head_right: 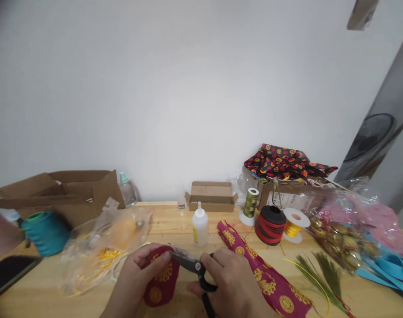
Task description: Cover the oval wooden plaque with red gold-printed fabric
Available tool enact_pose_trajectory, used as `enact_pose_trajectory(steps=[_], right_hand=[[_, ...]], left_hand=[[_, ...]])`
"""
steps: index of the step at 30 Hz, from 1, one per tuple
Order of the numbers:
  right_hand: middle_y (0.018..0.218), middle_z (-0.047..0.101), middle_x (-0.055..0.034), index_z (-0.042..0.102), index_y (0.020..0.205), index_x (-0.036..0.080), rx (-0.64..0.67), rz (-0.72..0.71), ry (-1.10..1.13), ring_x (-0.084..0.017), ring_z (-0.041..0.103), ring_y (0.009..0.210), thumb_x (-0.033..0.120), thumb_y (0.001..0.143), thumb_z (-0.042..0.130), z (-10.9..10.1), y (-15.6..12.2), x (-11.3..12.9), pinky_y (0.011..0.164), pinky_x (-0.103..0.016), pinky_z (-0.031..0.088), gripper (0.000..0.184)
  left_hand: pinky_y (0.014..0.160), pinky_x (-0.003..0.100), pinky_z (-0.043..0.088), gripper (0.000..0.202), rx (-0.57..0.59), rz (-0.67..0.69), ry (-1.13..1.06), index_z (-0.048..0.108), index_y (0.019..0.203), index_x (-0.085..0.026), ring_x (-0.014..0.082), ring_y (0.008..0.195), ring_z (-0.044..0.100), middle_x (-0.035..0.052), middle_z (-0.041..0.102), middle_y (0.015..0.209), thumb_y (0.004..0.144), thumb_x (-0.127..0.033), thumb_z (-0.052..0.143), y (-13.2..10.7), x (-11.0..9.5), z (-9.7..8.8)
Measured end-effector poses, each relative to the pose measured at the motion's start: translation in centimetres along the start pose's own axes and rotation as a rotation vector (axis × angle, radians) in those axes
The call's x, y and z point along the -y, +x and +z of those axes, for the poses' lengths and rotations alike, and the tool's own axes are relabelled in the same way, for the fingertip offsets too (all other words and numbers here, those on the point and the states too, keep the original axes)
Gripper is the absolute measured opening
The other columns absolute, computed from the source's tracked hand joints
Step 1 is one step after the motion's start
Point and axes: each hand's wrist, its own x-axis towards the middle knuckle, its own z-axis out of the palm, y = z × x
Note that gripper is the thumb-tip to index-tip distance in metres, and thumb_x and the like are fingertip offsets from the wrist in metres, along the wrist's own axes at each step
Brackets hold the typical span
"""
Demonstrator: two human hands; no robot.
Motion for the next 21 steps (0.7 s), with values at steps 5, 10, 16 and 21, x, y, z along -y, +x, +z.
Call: enact_pose_trajectory(steps=[5,10,16,21], right_hand=[[0.054,0.056,0.0006,0.06,0.075,0.018,0.003,-0.009,0.005,-0.013,0.049,0.047,0.032,0.062,0.069,-0.04,0.2,0.0,0.044,-0.022,0.029,0.021],[0.053,0.056,0.0008,0.059,0.07,0.019,0.032,0.006,-0.018,-0.012,0.049,0.046,0.031,0.064,0.067,-0.16,0.16,-0.03,0.044,-0.022,0.029,0.016],[0.052,0.056,0.0009,0.059,0.071,0.019,-0.019,-0.017,-0.068,-0.013,0.049,0.044,0.037,0.068,0.063,-0.17,-0.04,-0.1,0.043,-0.023,0.029,0.019],[0.055,0.058,-0.0003,0.059,0.075,0.018,-0.017,-0.027,-0.083,-0.014,0.051,0.046,0.033,0.066,0.066,-0.06,0.03,-0.47,0.043,-0.023,0.029,0.019]], left_hand=[[0.042,0.021,0.041,0.021,-0.011,0.0,-0.022,0.065,0.062,-0.012,0.0128,0.046,0.055,0.0027,0.065,0.052,0.049,-0.026,0.074,0.02,-0.16,0.06],[0.042,0.021,0.041,0.021,-0.006,-0.001,-0.018,0.066,0.061,-0.012,0.0128,0.045,0.055,0.0029,0.066,0.051,0.048,-0.026,0.075,-0.01,-0.2,-0.02],[0.042,0.021,0.042,0.022,-0.02,-0.011,0.011,0.067,0.061,-0.013,0.0139,0.045,0.056,0.0036,0.066,0.052,0.047,-0.028,0.075,-0.07,-0.36,0.09],[0.042,0.02,0.042,0.022,-0.004,-0.012,0.006,0.068,0.062,-0.013,0.0129,0.045,0.055,0.0039,0.067,0.053,0.048,-0.028,0.074,-0.06,-0.38,-0.02]])
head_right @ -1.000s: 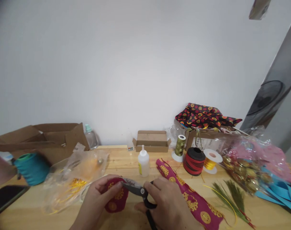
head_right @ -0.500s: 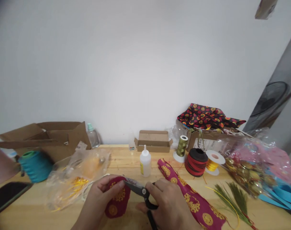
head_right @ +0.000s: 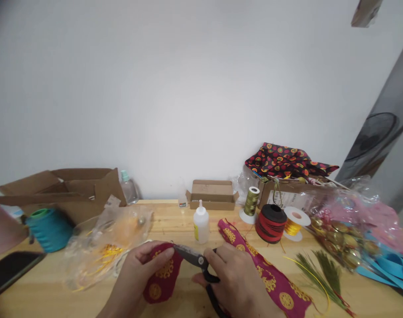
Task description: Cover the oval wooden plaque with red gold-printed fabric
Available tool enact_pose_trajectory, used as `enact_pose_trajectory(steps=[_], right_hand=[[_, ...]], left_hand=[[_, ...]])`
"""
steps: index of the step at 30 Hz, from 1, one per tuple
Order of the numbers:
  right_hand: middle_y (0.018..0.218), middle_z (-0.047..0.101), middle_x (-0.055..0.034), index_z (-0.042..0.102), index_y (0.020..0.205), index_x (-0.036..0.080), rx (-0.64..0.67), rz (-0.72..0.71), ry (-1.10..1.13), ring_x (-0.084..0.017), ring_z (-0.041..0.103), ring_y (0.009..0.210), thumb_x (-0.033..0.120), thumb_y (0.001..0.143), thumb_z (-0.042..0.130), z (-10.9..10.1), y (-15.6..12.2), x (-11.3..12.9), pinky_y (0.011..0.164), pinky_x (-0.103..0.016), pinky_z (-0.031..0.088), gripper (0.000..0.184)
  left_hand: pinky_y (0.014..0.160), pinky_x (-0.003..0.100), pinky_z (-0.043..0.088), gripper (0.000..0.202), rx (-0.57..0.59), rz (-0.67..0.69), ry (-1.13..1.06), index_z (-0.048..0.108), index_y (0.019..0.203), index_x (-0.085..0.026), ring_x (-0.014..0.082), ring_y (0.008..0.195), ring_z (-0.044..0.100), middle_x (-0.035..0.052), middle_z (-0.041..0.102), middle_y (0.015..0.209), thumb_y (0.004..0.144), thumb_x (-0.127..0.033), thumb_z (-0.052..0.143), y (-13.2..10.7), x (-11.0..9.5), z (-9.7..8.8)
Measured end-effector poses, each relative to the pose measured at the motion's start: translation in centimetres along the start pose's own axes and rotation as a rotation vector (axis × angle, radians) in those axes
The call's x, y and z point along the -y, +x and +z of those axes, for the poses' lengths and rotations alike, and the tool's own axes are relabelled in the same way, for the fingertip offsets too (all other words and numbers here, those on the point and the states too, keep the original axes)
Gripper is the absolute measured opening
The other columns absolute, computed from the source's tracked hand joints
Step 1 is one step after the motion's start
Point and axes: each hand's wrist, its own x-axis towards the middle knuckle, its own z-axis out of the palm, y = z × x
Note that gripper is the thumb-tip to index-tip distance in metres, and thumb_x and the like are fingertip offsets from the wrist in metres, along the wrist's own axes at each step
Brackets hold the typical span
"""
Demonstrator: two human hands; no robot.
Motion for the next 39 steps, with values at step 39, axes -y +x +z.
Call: enact_pose_trajectory(steps=[39], right_hand=[[0.086,0.061,-0.0025,0.055,0.102,0.021,0.303,0.281,0.76,-0.018,0.056,0.074,0.036,0.068,0.06,-0.5,-0.6,-0.9,0.062,-0.024,0.044,0.038]], left_hand=[[0.039,0.018,0.041,0.021,0.022,0.001,-0.008,0.066,0.065,-0.012,0.0111,0.044,0.055,0.0031,0.067,0.053,0.055,-0.029,0.072,0.5,0.4,-0.6]])
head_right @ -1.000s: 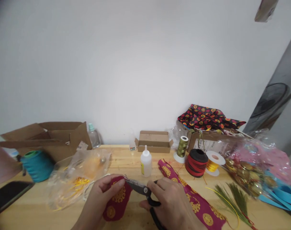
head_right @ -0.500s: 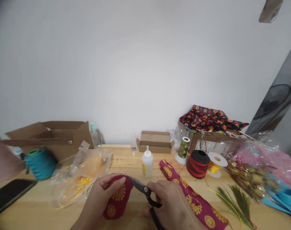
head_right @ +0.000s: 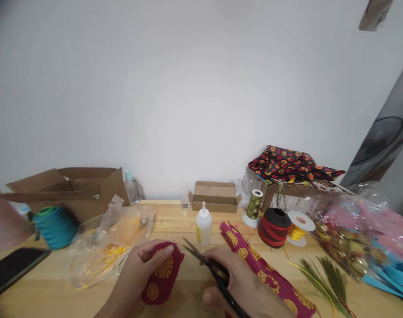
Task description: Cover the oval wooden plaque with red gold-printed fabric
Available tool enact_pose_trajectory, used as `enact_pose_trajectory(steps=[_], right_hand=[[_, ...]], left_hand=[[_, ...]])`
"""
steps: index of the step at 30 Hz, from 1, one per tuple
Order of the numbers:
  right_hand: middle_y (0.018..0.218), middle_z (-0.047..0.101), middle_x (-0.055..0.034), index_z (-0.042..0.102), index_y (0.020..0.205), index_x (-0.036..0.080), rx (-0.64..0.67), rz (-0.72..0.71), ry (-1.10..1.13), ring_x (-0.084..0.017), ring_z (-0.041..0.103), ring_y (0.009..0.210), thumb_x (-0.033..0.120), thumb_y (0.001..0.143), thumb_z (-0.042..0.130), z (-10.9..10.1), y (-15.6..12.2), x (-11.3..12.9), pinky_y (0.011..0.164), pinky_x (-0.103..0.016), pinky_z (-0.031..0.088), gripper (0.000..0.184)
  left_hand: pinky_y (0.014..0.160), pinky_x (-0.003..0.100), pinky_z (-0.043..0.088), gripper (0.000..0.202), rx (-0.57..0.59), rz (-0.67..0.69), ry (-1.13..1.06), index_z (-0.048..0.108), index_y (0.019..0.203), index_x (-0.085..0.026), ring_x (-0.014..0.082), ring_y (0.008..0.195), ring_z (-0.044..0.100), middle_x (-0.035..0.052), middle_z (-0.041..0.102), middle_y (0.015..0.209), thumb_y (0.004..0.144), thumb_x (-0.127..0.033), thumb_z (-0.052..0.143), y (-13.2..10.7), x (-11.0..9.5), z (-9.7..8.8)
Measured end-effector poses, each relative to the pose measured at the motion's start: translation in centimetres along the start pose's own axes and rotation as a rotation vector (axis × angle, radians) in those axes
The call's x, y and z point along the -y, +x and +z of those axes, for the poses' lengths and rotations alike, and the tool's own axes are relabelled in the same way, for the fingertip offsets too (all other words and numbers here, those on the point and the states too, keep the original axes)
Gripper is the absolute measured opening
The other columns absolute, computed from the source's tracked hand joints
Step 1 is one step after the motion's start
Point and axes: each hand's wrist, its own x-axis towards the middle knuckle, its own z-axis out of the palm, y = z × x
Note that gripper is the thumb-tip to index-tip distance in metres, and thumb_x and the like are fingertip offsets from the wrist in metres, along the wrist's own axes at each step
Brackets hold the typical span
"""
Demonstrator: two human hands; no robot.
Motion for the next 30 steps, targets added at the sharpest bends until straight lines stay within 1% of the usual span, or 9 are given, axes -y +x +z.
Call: enact_pose_trajectory(steps=[2,4,6,8,12,16,19,22,30], right_hand=[[0.091,0.06,-0.0037,0.053,0.102,0.022,-0.039,-0.036,-0.034,-0.018,0.056,0.078,0.034,0.071,0.057,-0.1,0.1,0.1,0.066,-0.025,0.044,0.034],[0.085,0.06,-0.0027,0.056,0.098,0.023,-0.082,-0.005,-0.144,-0.018,0.056,0.076,0.031,0.071,0.059,0.0,0.4,0.4,0.066,-0.026,0.044,0.028],[0.078,0.059,-0.0014,0.058,0.095,0.024,-0.127,0.024,-0.255,-0.017,0.055,0.07,0.029,0.069,0.063,0.3,0.6,0.9,0.063,-0.026,0.044,0.027],[0.071,0.057,-0.0006,0.059,0.091,0.024,-0.164,0.009,-0.343,-0.016,0.055,0.064,0.027,0.068,0.064,0.7,0.8,1.1,0.058,-0.025,0.044,0.024],[0.068,0.057,-0.0015,0.061,0.088,0.022,-0.17,-0.04,-0.463,-0.016,0.055,0.059,0.023,0.068,0.063,0.9,0.9,1.2,0.052,-0.024,0.042,0.021],[0.066,0.057,-0.0017,0.061,0.084,0.02,-0.137,-0.041,-0.522,-0.016,0.055,0.057,0.025,0.068,0.063,0.9,0.9,1.4,0.049,-0.023,0.041,0.017],[0.063,0.057,-0.0012,0.06,0.078,0.02,-0.116,-0.043,-0.541,-0.015,0.054,0.056,0.026,0.068,0.062,1.0,0.9,1.5,0.047,-0.022,0.039,0.012],[0.062,0.057,-0.001,0.058,0.075,0.02,-0.134,-0.068,-0.558,-0.014,0.053,0.053,0.027,0.068,0.062,1.1,0.9,1.3,0.046,-0.021,0.038,0.01],[0.064,0.058,-0.0007,0.058,0.08,0.02,-0.183,-0.167,-0.617,-0.014,0.055,0.054,0.024,0.067,0.062,1.3,0.8,0.6,0.048,-0.021,0.039,0.015]], left_hand=[[0.041,0.018,0.042,0.021,0.024,-0.003,-0.006,0.066,0.067,-0.012,0.0115,0.046,0.056,0.0037,0.068,0.056,0.057,-0.03,0.071,0.2,0.1,-0.2],[0.043,0.018,0.043,0.021,0.055,-0.009,-0.009,0.067,0.07,-0.013,0.0116,0.048,0.057,0.0044,0.069,0.06,0.058,-0.03,0.071,0.3,0.2,-0.3],[0.045,0.019,0.043,0.022,0.08,-0.023,-0.009,0.067,0.072,-0.013,0.0118,0.05,0.057,0.0048,0.07,0.062,0.058,-0.03,0.071,0.4,0.4,-0.4],[0.045,0.019,0.043,0.022,0.082,-0.03,-0.013,0.067,0.073,-0.013,0.012,0.05,0.057,0.0047,0.07,0.063,0.059,-0.03,0.07,0.5,0.5,-0.4],[0.046,0.02,0.043,0.021,0.104,-0.04,-0.044,0.068,0.073,-0.013,0.0119,0.049,0.057,0.0043,0.069,0.06,0.059,-0.029,0.07,0.6,0.8,-0.3],[0.045,0.019,0.043,0.021,0.119,-0.042,-0.058,0.069,0.072,-0.012,0.0118,0.049,0.057,0.0047,0.069,0.059,0.058,-0.028,0.071,0.6,0.8,-0.3],[0.045,0.019,0.043,0.021,0.089,-0.025,-0.047,0.069,0.07,-0.012,0.012,0.05,0.057,0.0055,0.07,0.06,0.057,-0.028,0.071,0.5,0.6,-0.2],[0.046,0.019,0.043,0.021,0.079,-0.012,-0.035,0.069,0.071,-0.012,0.0126,0.051,0.057,0.0059,0.07,0.062,0.058,-0.029,0.071,0.6,0.6,-0.2],[0.048,0.021,0.043,0.02,0.146,-0.015,-0.011,0.068,0.072,-0.011,0.0129,0.051,0.057,0.0055,0.07,0.062,0.062,-0.029,0.068,0.7,0.7,-0.5]])
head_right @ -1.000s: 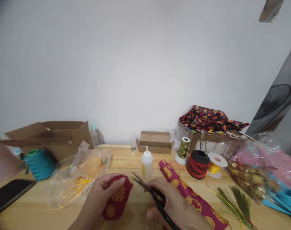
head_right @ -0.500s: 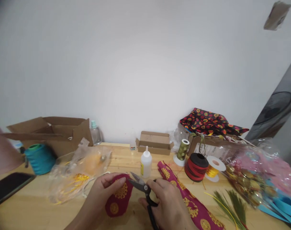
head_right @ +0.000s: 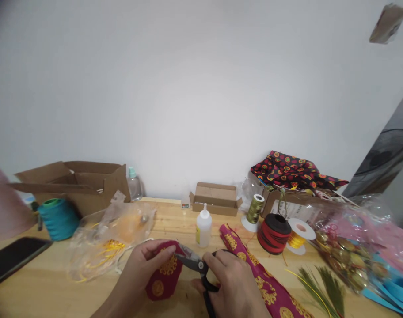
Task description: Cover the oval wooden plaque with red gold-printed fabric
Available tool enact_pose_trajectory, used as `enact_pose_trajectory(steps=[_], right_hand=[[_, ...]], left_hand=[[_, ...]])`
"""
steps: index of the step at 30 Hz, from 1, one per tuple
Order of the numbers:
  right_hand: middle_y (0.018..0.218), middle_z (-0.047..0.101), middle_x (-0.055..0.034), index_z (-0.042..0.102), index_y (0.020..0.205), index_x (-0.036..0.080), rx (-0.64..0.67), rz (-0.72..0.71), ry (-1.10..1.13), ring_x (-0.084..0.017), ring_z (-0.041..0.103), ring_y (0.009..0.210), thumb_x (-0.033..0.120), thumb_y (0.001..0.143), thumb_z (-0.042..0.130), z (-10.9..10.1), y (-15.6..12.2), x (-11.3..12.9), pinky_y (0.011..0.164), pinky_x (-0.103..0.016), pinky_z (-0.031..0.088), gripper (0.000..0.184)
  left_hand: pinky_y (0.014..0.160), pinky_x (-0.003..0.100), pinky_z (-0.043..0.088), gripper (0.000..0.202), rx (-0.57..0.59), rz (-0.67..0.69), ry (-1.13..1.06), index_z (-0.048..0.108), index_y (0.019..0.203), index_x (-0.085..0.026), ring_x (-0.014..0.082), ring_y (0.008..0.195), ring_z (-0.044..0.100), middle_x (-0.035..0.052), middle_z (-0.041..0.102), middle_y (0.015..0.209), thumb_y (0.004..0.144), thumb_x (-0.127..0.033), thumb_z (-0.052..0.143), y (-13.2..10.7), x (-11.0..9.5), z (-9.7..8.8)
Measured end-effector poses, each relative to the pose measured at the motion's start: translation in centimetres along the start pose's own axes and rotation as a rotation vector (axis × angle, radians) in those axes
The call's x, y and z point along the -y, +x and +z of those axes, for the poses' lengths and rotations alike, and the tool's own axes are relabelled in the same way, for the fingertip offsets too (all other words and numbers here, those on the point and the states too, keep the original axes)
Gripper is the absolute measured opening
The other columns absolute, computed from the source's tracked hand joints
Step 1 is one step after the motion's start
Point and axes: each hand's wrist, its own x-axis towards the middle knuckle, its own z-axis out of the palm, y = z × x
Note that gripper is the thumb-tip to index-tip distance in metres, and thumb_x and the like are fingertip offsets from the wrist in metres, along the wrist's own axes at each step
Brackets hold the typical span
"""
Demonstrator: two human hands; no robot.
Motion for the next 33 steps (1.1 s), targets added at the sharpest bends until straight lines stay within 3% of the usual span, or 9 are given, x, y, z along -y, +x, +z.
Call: enact_pose_trajectory(steps=[12,33], right_hand=[[0.069,0.058,-0.0007,0.055,0.088,0.022,-0.037,-0.015,-0.076,-0.016,0.055,0.06,0.021,0.067,0.061,-0.04,-0.21,-0.08,0.05,-0.023,0.039,0.021],[0.064,0.057,-0.0012,0.057,0.082,0.02,-0.099,-0.055,-0.176,-0.015,0.054,0.055,0.025,0.072,0.055,-0.03,-0.15,0.01,0.048,-0.022,0.036,0.012]], left_hand=[[0.044,0.019,0.039,0.018,0.02,-0.033,0.023,0.069,0.072,-0.011,0.0114,0.047,0.055,0.0046,0.069,0.058,0.063,-0.027,0.066,-0.13,-0.01,0.23],[0.046,0.02,0.039,0.019,0.067,-0.029,0.041,0.07,0.076,-0.011,0.012,0.049,0.055,0.0039,0.069,0.058,0.063,-0.024,0.066,-0.15,-0.09,0.21]])
